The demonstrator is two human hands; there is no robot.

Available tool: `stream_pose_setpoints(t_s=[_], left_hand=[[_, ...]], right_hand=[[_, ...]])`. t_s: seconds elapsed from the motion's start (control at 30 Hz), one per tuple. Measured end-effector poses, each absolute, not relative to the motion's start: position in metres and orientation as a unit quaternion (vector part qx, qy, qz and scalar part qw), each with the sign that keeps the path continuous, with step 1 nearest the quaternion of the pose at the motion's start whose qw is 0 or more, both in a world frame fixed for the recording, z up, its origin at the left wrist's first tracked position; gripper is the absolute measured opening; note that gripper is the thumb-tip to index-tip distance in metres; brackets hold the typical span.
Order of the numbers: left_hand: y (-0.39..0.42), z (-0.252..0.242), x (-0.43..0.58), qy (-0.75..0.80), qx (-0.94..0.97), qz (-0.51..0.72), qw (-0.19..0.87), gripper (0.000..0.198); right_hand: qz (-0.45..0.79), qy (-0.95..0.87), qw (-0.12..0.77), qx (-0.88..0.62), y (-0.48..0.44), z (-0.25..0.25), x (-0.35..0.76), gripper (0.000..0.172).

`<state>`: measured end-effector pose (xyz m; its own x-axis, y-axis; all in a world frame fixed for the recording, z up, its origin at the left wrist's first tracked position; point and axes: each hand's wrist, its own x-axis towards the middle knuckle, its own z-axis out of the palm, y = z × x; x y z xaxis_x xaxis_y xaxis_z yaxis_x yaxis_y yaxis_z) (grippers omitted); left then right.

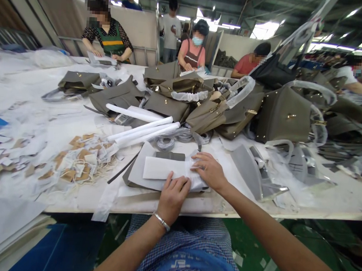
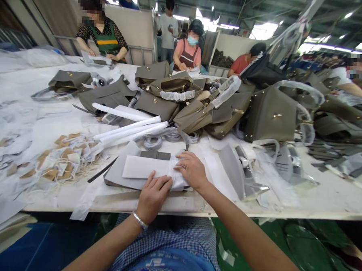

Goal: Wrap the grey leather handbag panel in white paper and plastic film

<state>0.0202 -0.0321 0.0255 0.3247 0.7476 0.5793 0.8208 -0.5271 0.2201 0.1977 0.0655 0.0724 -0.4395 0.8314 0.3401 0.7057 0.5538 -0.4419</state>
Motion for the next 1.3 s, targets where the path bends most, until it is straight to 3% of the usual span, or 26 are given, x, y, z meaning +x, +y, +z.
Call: stream_pose_setpoints(t_s=[0.07,0.2,0.43,0.6,0.8,1.0,1.1,1.17,1.3], left_hand=[[-0.032,0.026,0.02,-0.485,-0.808,-0.33,0.048,0.024],[-0.032,0.027,0.021,-0.494,-0.807,-0.321,0.04,0.025],[-0.034,0.033,0.019,-0.479,-0.832,-0.268,0.079,0.044],[-0.034,0.037,0.023,-0.499,-0.827,-0.235,0.105,0.046],[-0.033,0.044,0.029,-0.514,-0.825,-0.2,0.124,0.062],[-0.032,0.041,0.024,-0.495,-0.838,-0.193,0.124,0.07],[-0.03,0.036,0.021,-0.481,-0.843,-0.206,0.122,0.071],[-0.029,0.034,0.019,-0.472,-0.847,-0.212,0.121,0.072],[-0.028,0.033,0.019,-0.462,-0.849,-0.222,0.128,0.071]], right_hand=[[0.125,-0.85,0.235,-0.454,0.069,0.074,0.196,0.002],[0.168,-0.849,0.163,-0.473,0.078,0.079,0.193,0.011],[0.182,-0.821,0.167,-0.515,0.086,0.077,0.189,0.031],[0.202,-0.796,0.196,-0.536,0.09,0.071,0.186,0.037],[0.159,-0.789,0.244,-0.542,0.085,0.069,0.182,0.011],[0.065,-0.793,0.329,-0.509,0.041,0.096,0.262,0.021],[0.002,-0.744,0.351,-0.568,0.017,0.11,0.334,0.024],[0.057,-0.663,0.359,-0.654,0.009,0.119,0.377,0.029],[0.31,-0.487,0.315,-0.753,0.016,0.13,0.425,0.028]])
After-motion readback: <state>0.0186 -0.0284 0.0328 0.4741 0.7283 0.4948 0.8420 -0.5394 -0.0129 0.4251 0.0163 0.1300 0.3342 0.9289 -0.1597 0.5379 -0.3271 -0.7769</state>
